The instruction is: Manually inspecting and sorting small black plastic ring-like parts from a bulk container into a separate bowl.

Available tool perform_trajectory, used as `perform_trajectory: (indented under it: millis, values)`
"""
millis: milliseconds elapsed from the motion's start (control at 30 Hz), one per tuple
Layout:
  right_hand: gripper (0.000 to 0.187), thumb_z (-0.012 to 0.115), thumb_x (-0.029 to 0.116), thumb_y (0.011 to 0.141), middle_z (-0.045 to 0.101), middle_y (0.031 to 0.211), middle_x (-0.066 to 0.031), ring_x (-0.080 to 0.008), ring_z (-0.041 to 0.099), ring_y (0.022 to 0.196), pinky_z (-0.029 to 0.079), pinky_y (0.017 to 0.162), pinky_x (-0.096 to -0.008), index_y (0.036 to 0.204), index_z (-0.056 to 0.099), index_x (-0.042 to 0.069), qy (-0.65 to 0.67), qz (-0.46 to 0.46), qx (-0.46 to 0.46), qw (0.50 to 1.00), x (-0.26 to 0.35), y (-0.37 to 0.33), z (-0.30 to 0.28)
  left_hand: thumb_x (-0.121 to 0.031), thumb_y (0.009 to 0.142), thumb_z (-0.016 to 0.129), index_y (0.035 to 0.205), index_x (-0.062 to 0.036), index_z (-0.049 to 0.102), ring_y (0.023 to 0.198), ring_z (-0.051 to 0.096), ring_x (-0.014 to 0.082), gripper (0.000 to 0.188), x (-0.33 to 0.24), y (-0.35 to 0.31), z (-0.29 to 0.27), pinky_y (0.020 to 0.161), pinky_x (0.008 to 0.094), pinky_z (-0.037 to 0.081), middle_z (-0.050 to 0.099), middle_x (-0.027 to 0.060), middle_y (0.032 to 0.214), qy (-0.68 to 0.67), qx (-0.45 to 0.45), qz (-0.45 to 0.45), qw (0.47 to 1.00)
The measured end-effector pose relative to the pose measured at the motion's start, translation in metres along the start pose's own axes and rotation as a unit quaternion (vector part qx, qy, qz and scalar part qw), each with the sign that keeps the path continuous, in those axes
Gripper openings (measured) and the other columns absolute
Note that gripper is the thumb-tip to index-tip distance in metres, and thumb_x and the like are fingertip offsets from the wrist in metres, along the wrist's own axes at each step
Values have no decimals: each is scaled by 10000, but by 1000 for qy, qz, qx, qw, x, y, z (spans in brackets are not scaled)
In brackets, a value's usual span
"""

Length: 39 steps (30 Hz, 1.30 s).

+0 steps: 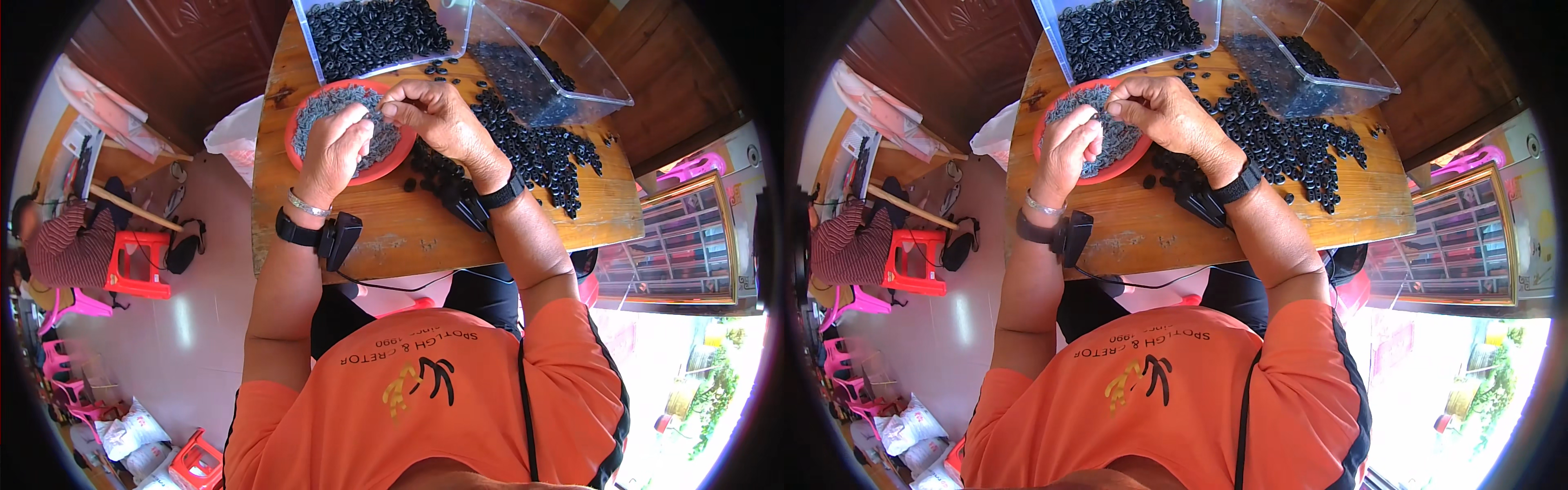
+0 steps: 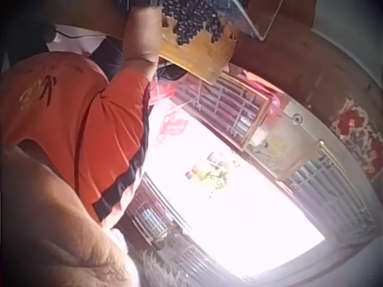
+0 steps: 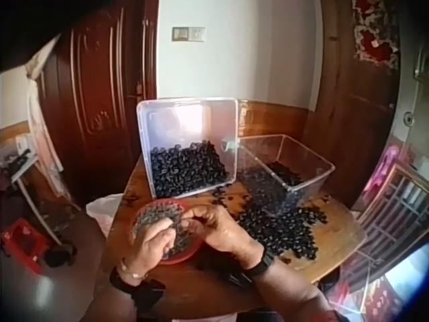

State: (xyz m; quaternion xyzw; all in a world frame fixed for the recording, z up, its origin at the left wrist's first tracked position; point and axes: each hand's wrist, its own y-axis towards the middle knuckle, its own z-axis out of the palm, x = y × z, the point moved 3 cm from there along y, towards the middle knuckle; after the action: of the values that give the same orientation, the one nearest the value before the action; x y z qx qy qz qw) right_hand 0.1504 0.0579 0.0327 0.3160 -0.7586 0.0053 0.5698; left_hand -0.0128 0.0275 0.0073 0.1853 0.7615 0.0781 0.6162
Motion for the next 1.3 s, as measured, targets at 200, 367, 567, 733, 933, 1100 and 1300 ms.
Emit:
perform_trajectory:
  millis: [200,367,567,733,933,1100,1300]
  values:
    - [140,614,124,893,634,791,-3,-66,556,741,479,703,-231,939,649,-3,-32,-13,11,999,-1,0,3,-194,889,475,818,-5,540,493,496,128,212,-2,1,0,467,284,381,513,49,557,17,13,6,1000]
    - [131,607,113,894,636,788,-10,-68,559,731,480,683,-227,924,647,-8,-16,-7,10,1000,-4,0,3,-205,899,480,802,-7,539,504,486,102,229,-2,0,3,467,255,394,508,30,576,-10,17,1,1000]
    - [94,602,85,885,633,766,-16,-78,559,708,477,668,-234,891,644,1,-60,-44,-17,997,1,-3,7,-219,907,493,773,0,533,523,471,64,260,8,-2,7,473,210,400,523,5,624,-98,3,-40,994]
    - [96,606,84,880,635,773,-16,-85,564,713,476,673,-238,903,643,-1,-136,-42,-3,990,2,-3,6,-217,905,499,797,11,546,533,466,50,257,12,0,6,470,199,391,522,1,631,-68,38,-30,996]
    - [186,608,105,879,656,824,-22,-89,576,755,483,720,-247,1029,646,1,-93,10,29,995,-5,2,-3,-229,887,494,722,-22,532,494,462,74,267,12,3,-1,463,221,376,517,13,580,-72,-30,-46,996]
    - [258,649,191,838,663,787,-62,-118,609,716,489,651,-268,1041,659,33,-225,28,-60,972,-8,1,-45,-210,889,476,688,-41,511,485,462,75,265,17,6,-4,457,223,363,512,9,560,-82,-53,-21,995]
    - [222,644,219,775,675,839,-103,-275,643,797,498,699,-365,946,682,82,-509,31,6,860,-32,-3,-58,-190,887,475,675,-41,501,483,460,75,261,15,6,-5,462,229,364,506,9,551,-81,-72,-25,994]
